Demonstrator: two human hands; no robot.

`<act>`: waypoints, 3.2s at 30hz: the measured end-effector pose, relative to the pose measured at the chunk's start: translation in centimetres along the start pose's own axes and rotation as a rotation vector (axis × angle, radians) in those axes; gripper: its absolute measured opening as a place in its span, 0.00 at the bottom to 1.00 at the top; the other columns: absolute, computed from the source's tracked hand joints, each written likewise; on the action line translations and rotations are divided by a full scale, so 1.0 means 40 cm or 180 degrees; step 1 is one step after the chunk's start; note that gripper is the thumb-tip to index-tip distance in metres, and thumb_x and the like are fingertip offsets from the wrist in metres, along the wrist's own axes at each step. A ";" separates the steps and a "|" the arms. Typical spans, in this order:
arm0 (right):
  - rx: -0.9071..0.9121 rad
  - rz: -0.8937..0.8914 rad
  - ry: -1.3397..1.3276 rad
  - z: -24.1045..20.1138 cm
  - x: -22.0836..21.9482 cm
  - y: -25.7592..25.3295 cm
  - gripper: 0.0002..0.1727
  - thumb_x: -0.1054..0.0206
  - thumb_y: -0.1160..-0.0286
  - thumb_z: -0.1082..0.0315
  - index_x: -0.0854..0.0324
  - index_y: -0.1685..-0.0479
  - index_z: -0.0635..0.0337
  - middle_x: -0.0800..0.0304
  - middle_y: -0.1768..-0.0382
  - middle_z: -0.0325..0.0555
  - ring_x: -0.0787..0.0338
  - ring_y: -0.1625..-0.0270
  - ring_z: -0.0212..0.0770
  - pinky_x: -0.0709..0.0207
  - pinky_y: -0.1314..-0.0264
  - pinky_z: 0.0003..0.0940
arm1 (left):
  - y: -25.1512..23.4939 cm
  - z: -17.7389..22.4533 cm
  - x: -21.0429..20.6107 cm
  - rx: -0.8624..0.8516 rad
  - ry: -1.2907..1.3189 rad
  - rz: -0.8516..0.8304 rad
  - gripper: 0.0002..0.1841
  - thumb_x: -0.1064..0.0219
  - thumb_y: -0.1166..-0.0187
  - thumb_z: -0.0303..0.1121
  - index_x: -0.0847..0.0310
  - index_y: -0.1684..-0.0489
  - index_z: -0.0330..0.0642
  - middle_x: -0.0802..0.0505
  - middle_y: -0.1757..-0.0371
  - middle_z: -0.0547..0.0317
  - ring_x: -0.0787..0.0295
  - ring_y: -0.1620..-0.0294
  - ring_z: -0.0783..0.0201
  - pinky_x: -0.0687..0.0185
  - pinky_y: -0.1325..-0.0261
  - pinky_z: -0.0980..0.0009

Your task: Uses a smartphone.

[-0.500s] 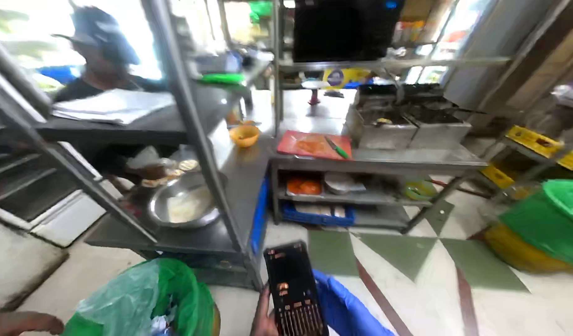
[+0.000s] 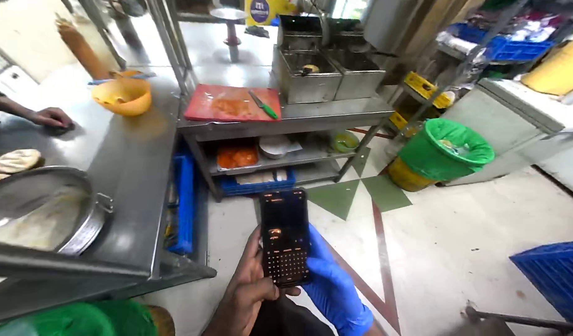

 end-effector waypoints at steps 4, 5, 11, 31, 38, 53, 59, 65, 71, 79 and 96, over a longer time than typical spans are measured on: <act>0.0194 -0.0681 -0.0248 0.006 0.109 -0.112 0.40 0.41 0.28 0.73 0.48 0.10 0.48 0.22 0.29 0.57 0.15 0.33 0.50 0.17 0.36 0.49 | -0.130 0.022 0.042 0.0065 0.0107 -0.0216 0.57 0.40 0.41 0.16 0.75 0.06 0.53 0.22 0.23 0.38 0.13 0.35 0.38 0.08 0.47 0.40; 0.0198 -0.0625 -0.0203 -0.009 0.116 -0.138 0.40 0.41 0.29 0.73 0.47 0.11 0.48 0.21 0.30 0.57 0.15 0.34 0.50 0.17 0.35 0.49 | -0.164 0.030 0.046 0.0077 0.0130 -0.0267 0.57 0.40 0.40 0.15 0.74 0.06 0.53 0.23 0.22 0.38 0.13 0.34 0.38 0.09 0.47 0.40; 0.0191 -0.0375 0.0280 -0.098 0.145 -0.278 0.44 0.38 0.33 0.75 0.48 0.09 0.46 0.21 0.30 0.54 0.14 0.34 0.46 0.18 0.33 0.47 | -0.329 0.066 0.067 0.0032 0.0312 -0.0418 0.57 0.40 0.39 0.15 0.71 0.05 0.57 0.25 0.19 0.39 0.15 0.32 0.37 0.10 0.44 0.39; -0.0523 -0.0707 0.0574 -0.317 0.371 -0.666 0.45 0.41 0.36 0.79 0.40 0.11 0.38 0.17 0.33 0.52 0.11 0.42 0.44 0.13 0.45 0.45 | -0.729 0.047 0.047 -0.0426 -0.0051 0.0675 0.46 0.46 0.33 0.14 0.51 0.07 0.57 0.14 0.31 0.40 0.08 0.41 0.43 0.08 0.45 0.42; -0.0843 -0.1431 0.0623 -0.483 0.469 -0.777 0.47 0.41 0.38 0.80 0.44 0.10 0.40 0.19 0.32 0.54 0.11 0.41 0.48 0.12 0.47 0.48 | -0.871 -0.005 -0.074 -0.0942 -0.0161 0.1035 0.40 0.46 0.23 0.18 0.46 0.08 0.61 0.14 0.32 0.40 0.08 0.41 0.44 0.08 0.46 0.44; -0.0785 -0.2053 0.0402 -0.657 0.505 -0.813 0.49 0.43 0.42 0.84 0.44 0.10 0.45 0.20 0.32 0.46 0.12 0.40 0.38 0.12 0.46 0.36 | -0.971 -0.036 -0.268 -0.1466 -0.0579 0.1597 0.42 0.44 0.23 0.15 0.51 0.08 0.59 0.15 0.29 0.47 0.08 0.42 0.50 0.05 0.50 0.54; -0.0713 -0.2200 0.0470 -0.655 0.472 -0.802 0.48 0.43 0.41 0.83 0.44 0.10 0.46 0.20 0.33 0.46 0.12 0.41 0.37 0.13 0.44 0.36 | -0.958 -0.014 -0.280 -0.1626 -0.0882 0.1912 0.36 0.45 0.16 0.18 0.49 0.09 0.58 0.13 0.34 0.47 0.06 0.47 0.52 0.03 0.57 0.60; -0.0663 -0.2224 0.0414 -0.638 0.454 -0.788 0.47 0.43 0.40 0.84 0.45 0.11 0.47 0.20 0.33 0.48 0.13 0.39 0.39 0.12 0.42 0.39 | -0.936 -0.003 -0.267 -0.1586 -0.0930 0.1978 0.34 0.45 0.14 0.19 0.47 0.09 0.57 0.12 0.37 0.46 0.05 0.50 0.52 0.03 0.60 0.60; -0.0684 -0.2167 0.0351 -0.620 0.442 -0.779 0.47 0.43 0.42 0.83 0.44 0.11 0.46 0.19 0.33 0.48 0.12 0.38 0.40 0.12 0.42 0.40 | -0.906 0.004 -0.254 -0.1516 -0.0840 0.1768 0.38 0.45 0.17 0.16 0.50 0.08 0.57 0.14 0.33 0.45 0.06 0.46 0.50 0.03 0.55 0.57; -0.0643 -0.2160 0.0425 -0.600 0.424 -0.761 0.48 0.43 0.43 0.83 0.45 0.11 0.47 0.21 0.32 0.47 0.13 0.39 0.39 0.12 0.45 0.38 | -0.869 0.006 -0.248 -0.1518 -0.0755 0.1616 0.45 0.47 0.27 0.10 0.53 0.07 0.57 0.15 0.31 0.47 0.07 0.43 0.52 0.05 0.50 0.57; -0.0819 -0.2176 0.0208 -0.588 0.408 -0.733 0.47 0.42 0.42 0.82 0.43 0.12 0.47 0.20 0.33 0.48 0.12 0.42 0.40 0.11 0.49 0.37 | -0.817 0.011 -0.230 -0.1415 -0.0467 0.1187 0.46 0.50 0.26 0.11 0.54 0.05 0.60 0.16 0.28 0.46 0.10 0.37 0.49 0.07 0.43 0.51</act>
Point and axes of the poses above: each hand's wrist, its own y-axis away from the middle knuckle, its own x-axis out of the back of the hand, z = x × y, the point moved 3 cm from there along -y, towards the middle knuckle
